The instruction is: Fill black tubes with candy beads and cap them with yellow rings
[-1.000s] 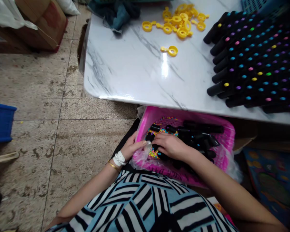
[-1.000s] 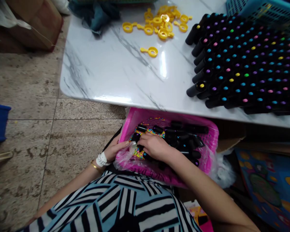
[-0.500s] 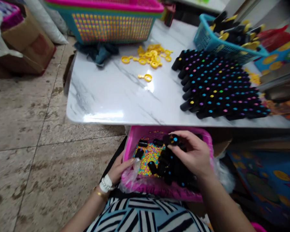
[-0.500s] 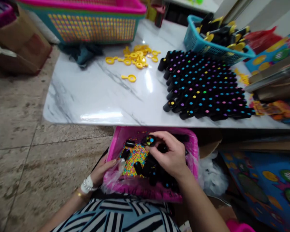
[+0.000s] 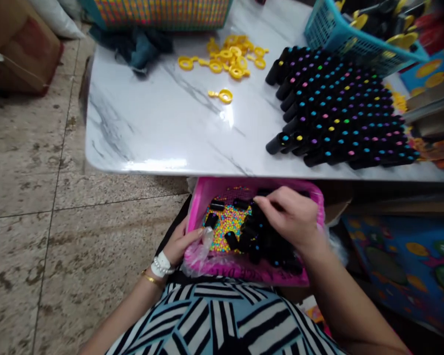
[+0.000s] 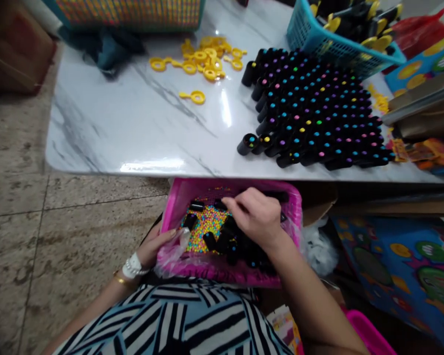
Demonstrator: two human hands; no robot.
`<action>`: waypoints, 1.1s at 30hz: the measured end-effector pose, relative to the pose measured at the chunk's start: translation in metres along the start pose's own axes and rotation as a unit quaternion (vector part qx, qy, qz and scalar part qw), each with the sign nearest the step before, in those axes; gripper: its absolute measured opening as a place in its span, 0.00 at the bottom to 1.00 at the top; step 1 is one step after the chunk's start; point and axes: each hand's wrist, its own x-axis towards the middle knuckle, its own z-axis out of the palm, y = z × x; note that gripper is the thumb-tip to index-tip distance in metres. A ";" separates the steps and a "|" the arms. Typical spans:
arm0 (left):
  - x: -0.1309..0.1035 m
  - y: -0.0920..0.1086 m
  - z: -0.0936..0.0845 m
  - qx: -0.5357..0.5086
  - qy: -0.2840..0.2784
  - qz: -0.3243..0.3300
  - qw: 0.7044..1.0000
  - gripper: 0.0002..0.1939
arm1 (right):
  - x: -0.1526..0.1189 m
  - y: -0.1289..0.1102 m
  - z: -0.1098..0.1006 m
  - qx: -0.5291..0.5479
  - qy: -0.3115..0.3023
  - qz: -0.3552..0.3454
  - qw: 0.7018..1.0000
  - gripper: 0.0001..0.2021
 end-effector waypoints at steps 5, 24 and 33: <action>0.002 0.001 0.001 0.033 -0.023 0.032 0.999 0.27 | -0.041 -0.009 0.030 -0.075 -0.342 -0.106 0.931 0.05; -0.008 0.014 0.017 0.007 -0.056 0.020 0.998 0.32 | -0.015 -0.036 0.063 -0.159 -0.426 -0.142 0.879 0.11; -0.019 0.008 0.032 0.347 0.157 0.108 0.918 0.53 | -0.032 -0.029 0.064 -0.078 -0.237 -0.005 0.968 0.18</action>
